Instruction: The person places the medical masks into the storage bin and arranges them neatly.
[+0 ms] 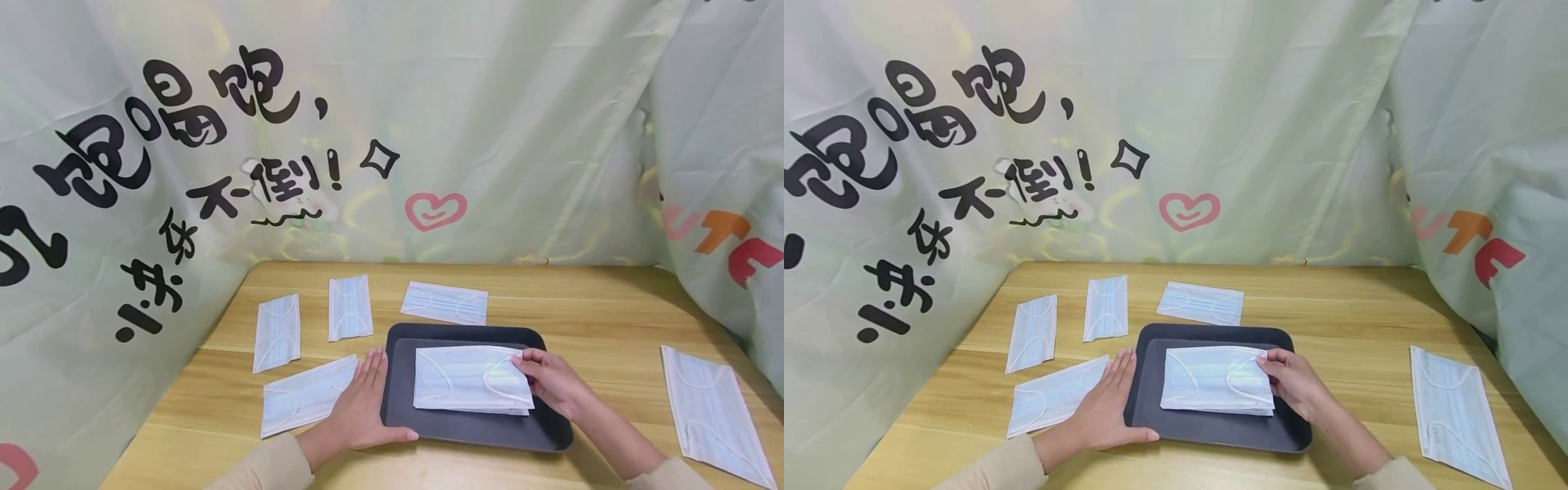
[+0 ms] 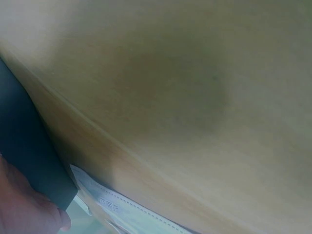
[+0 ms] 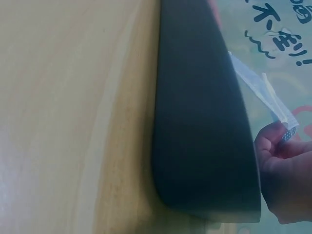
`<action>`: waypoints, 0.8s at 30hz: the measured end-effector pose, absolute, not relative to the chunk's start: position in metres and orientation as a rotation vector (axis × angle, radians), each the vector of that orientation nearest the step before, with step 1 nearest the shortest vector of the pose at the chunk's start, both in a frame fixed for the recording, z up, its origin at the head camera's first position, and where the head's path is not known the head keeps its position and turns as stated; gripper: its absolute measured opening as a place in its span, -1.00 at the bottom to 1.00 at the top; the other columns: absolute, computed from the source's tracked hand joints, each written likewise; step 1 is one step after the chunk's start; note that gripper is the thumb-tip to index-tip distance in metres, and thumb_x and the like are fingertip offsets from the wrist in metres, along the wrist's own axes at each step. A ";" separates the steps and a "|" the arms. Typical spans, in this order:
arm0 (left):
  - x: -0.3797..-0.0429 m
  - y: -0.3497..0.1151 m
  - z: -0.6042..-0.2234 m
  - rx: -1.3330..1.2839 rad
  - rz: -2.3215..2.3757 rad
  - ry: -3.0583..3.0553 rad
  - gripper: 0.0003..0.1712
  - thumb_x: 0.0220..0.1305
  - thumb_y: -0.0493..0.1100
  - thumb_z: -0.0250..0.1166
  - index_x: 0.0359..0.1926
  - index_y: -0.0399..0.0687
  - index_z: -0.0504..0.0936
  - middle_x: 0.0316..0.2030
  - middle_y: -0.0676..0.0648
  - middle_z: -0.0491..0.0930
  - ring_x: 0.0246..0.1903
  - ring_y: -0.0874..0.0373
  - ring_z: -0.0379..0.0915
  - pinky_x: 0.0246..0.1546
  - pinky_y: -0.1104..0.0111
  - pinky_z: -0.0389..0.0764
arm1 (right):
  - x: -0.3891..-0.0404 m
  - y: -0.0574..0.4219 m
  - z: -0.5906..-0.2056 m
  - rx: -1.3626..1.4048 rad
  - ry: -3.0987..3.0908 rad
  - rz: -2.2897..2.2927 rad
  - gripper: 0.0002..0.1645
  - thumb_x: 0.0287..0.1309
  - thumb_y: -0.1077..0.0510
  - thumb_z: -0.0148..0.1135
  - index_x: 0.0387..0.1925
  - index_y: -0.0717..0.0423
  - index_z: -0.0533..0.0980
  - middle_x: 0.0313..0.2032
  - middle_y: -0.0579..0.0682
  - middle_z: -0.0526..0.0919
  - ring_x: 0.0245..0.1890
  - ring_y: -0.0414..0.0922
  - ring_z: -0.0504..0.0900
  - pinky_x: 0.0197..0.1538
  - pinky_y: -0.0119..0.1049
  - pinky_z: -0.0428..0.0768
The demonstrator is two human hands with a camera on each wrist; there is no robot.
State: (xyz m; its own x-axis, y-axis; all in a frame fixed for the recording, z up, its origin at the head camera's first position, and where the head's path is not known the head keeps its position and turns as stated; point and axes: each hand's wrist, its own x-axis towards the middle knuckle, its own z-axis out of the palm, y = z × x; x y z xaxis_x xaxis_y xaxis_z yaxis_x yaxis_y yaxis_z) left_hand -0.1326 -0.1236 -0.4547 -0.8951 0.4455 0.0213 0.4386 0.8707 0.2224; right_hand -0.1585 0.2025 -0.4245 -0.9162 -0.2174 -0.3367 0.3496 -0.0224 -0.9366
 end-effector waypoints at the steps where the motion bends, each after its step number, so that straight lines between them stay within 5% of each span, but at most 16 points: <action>1: -0.133 -0.123 -0.455 0.712 0.346 3.011 0.44 -0.26 0.67 0.00 0.37 -0.31 -0.18 0.40 -0.25 -0.23 0.40 -0.09 -0.32 0.36 0.11 -0.04 | -0.159 0.202 -0.425 0.140 1.904 -1.977 -0.88 0.24 0.18 0.02 -0.44 0.00 0.38 -0.48 -0.21 0.44 -0.48 -0.28 0.45 -0.35 -0.43 0.47; 13: -0.133 -0.124 -0.455 0.713 0.354 3.011 0.44 -0.26 0.66 0.01 0.37 -0.31 -0.18 0.40 -0.25 -0.23 0.40 -0.09 -0.31 0.36 0.10 -0.01 | -0.162 0.197 -0.419 0.152 2.328 -1.656 -0.77 0.22 0.16 0.04 -0.28 0.31 0.37 -0.56 -0.14 0.44 -0.51 -0.20 0.42 -0.45 -0.36 0.49; 24: -0.132 -0.124 -0.455 0.708 0.366 3.000 0.44 -0.26 0.66 0.01 0.38 -0.30 -0.19 0.40 -0.25 -0.24 0.40 -0.08 -0.34 0.36 0.10 -0.02 | -0.166 0.192 -0.413 0.012 2.687 -1.288 -0.90 0.12 0.29 0.10 -0.38 0.31 0.42 -0.63 -0.04 0.36 -0.61 -0.16 0.38 -0.59 -0.35 0.49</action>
State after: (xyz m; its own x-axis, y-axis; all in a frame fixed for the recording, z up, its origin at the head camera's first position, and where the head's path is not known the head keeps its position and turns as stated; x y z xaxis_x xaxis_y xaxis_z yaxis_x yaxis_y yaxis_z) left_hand -0.1322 -0.1242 -0.4549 -0.8954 0.4450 0.0173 0.4361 0.8683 0.2362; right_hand -0.1657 0.1915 -0.4133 -0.9868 -0.0625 -0.1492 0.0771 0.6289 -0.7737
